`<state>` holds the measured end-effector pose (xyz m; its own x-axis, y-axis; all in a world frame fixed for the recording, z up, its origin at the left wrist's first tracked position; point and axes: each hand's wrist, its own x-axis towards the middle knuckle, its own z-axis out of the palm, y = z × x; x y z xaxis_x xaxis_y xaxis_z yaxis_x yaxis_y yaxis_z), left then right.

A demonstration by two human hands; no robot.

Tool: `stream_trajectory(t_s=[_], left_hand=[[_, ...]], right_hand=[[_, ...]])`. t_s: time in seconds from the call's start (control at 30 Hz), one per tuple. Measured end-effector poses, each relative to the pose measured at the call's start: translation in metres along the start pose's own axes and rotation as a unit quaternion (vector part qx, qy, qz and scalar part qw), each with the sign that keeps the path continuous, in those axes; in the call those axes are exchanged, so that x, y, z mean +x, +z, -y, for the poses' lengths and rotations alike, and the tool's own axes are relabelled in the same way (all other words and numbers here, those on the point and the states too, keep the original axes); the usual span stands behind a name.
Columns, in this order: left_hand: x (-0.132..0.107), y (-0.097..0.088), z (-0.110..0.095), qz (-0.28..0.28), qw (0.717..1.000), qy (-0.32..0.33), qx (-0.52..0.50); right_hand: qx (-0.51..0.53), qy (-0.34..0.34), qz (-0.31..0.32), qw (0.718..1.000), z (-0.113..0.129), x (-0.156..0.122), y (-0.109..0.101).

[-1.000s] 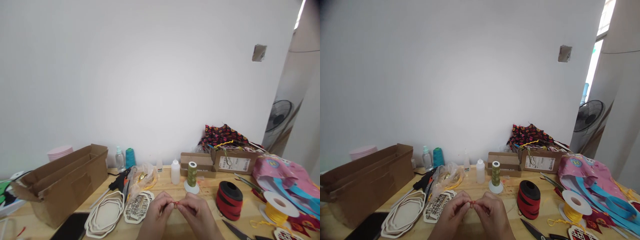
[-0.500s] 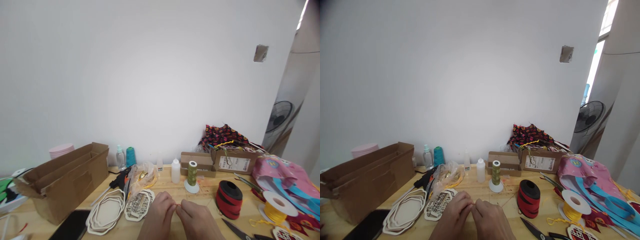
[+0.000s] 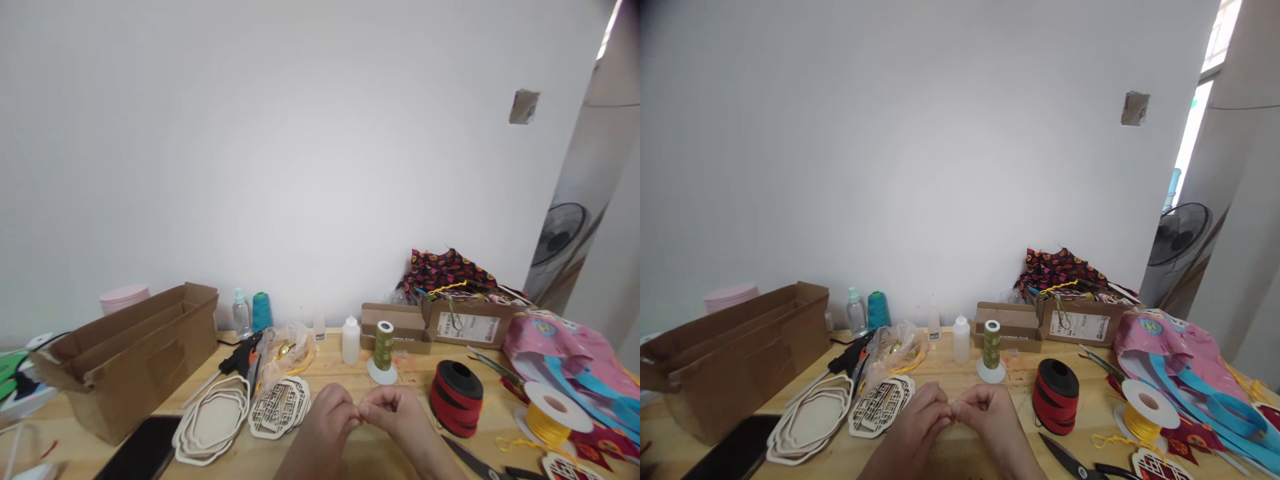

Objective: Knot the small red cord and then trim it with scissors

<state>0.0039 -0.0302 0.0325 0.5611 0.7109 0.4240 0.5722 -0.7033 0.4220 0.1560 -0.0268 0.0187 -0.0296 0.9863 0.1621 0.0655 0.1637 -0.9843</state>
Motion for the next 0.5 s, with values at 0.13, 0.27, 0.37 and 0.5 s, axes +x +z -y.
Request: stream_trajectory(t_s=[0.13, 0.27, 0.37, 0.5], left_hand=[[0.001, -0.002, 0.000, -0.012, 0.999, -0.016, -0.032], [0.000, -0.006, -0.001, -0.061, 0.992, -0.076, -0.075], [-0.001, -0.005, -0.001, -0.083, 0.986, -0.107, -0.101], [0.001, 0.000, 0.001, -0.089, 0.979, -0.140, -0.122]], right_hand=[[0.091, 0.051, 0.021, 0.994, -0.006, 0.002, 0.003], [-0.072, -0.078, 0.006, 0.994, 0.000, -0.003, 0.008], [-0.254, -0.207, 0.007, 0.945, 0.005, -0.009, 0.010], [-0.424, -0.296, 0.036, 0.855, 0.008, -0.014, 0.008]])
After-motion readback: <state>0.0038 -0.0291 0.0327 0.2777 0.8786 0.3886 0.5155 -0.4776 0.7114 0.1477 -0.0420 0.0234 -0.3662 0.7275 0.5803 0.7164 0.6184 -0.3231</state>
